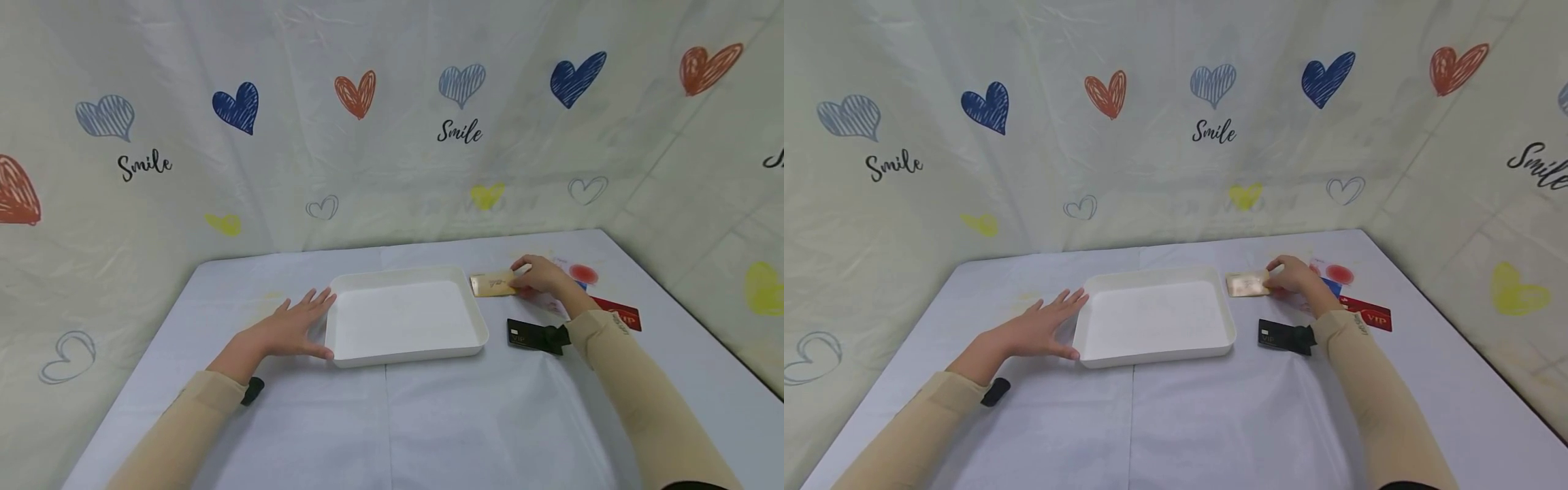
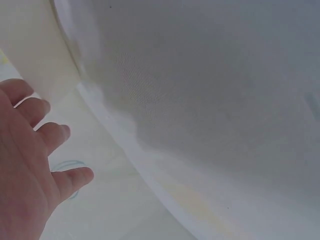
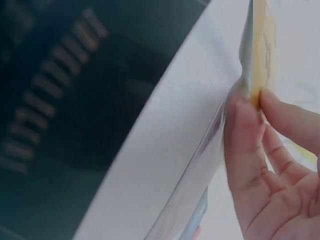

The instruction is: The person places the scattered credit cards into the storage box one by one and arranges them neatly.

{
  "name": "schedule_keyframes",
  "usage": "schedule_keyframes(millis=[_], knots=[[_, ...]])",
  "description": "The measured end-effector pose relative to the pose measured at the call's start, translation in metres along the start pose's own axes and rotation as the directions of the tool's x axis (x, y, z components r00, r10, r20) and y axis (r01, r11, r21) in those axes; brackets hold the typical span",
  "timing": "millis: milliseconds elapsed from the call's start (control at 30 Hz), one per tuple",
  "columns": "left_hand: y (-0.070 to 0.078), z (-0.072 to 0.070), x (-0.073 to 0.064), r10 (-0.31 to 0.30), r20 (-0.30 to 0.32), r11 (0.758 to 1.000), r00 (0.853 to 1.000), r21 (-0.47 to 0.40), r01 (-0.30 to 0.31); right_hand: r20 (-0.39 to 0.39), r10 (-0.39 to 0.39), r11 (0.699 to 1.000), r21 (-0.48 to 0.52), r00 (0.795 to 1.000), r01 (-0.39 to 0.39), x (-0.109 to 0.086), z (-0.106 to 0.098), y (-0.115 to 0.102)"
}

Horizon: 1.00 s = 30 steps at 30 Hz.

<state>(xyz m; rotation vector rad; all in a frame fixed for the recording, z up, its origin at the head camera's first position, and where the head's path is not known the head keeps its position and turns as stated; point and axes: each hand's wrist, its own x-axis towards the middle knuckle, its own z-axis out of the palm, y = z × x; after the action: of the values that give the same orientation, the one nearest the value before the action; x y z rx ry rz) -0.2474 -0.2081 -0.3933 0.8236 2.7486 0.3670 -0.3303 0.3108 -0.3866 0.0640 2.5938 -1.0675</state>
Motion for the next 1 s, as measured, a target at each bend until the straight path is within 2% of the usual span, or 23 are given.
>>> schedule_keyframes(millis=[100,267,467,700,867,1000], knots=[[0.000,0.000,-0.001,-0.001,0.000,1.000,1.000,-0.002,0.001,0.024,-0.003,0.995,0.104,1.000,0.001,-0.004,0.000,0.002],[0.002,-0.001,0.000,-0.006,0.011,1.000,1.000,0.004,0.006,0.074,-0.001,0.966,0.259,0.997,-0.019,-0.008,-0.001,0.006],[0.004,-0.003,0.002,-0.024,0.018,1.000,1.000,-0.004,0.024,0.073,-0.028,0.951,0.308,0.997,0.004,-0.010,-0.003,0.009],[0.006,-0.005,0.001,-0.025,0.016,1.000,1.000,-0.010,0.025,0.029,-0.026,0.942,0.336,0.999,0.015,-0.013,-0.009,0.009],[0.006,-0.005,0.000,-0.026,0.013,1.000,1.000,-0.018,0.026,0.020,-0.040,0.900,0.434,0.999,0.028,-0.015,-0.011,0.007],[0.005,-0.004,-0.001,-0.023,0.009,1.000,1.000,-0.021,0.023,0.002,-0.022,0.877,0.481,1.000,0.018,-0.018,-0.011,0.004]])
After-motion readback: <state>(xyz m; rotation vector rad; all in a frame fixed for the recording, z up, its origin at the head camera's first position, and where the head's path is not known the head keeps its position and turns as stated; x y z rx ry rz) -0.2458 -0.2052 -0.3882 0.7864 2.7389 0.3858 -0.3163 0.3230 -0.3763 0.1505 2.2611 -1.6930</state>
